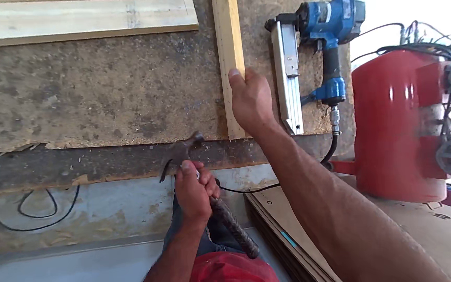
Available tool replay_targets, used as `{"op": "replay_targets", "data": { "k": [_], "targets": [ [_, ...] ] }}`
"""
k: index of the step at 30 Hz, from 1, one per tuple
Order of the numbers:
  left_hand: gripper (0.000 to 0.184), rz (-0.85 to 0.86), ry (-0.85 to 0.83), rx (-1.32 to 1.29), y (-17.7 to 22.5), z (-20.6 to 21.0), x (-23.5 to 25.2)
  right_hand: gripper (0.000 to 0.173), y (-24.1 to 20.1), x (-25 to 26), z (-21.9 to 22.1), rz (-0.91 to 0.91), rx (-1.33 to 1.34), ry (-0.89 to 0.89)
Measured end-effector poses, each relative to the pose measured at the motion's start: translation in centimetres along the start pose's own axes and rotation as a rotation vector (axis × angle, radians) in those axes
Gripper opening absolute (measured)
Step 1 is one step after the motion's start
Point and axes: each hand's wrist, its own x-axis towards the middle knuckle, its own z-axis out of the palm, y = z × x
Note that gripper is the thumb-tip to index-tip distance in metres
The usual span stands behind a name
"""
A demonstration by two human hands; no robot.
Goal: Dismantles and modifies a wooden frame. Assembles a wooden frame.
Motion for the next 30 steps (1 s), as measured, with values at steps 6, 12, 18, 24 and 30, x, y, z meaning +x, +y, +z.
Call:
{"op": "replay_targets", "data": {
  "k": [6, 12, 18, 24, 30],
  "targets": [
    [0.043, -0.053, -0.05, 0.021, -1.3, 1.1, -0.9, 0.035, -0.1, -0.1, 0.0, -0.002, 0.0, 0.003],
    [0.045, -0.073, 0.041, 0.038, -1.5, 1.0, 0.1, 0.034, -0.2, -0.1, -0.1, 0.008, 0.018, -0.001],
    [0.041, -0.062, -0.021, 0.219, 0.8, 0.8, 1.3, 0.035, -0.5, 0.0, -0.8, 0.033, -0.016, -0.017],
    [0.042, 0.037, -0.128, 0.359, 3.2, -1.8, 1.3, 0.038, -0.2, -0.2, -1.4, 0.032, 0.077, -0.092],
    [0.042, 0.021, -0.108, 0.567, 4.5, -2.6, 1.2, 0.047, 2.0, 1.3, -2.0, -0.002, 0.384, -0.332]
  ]
}}
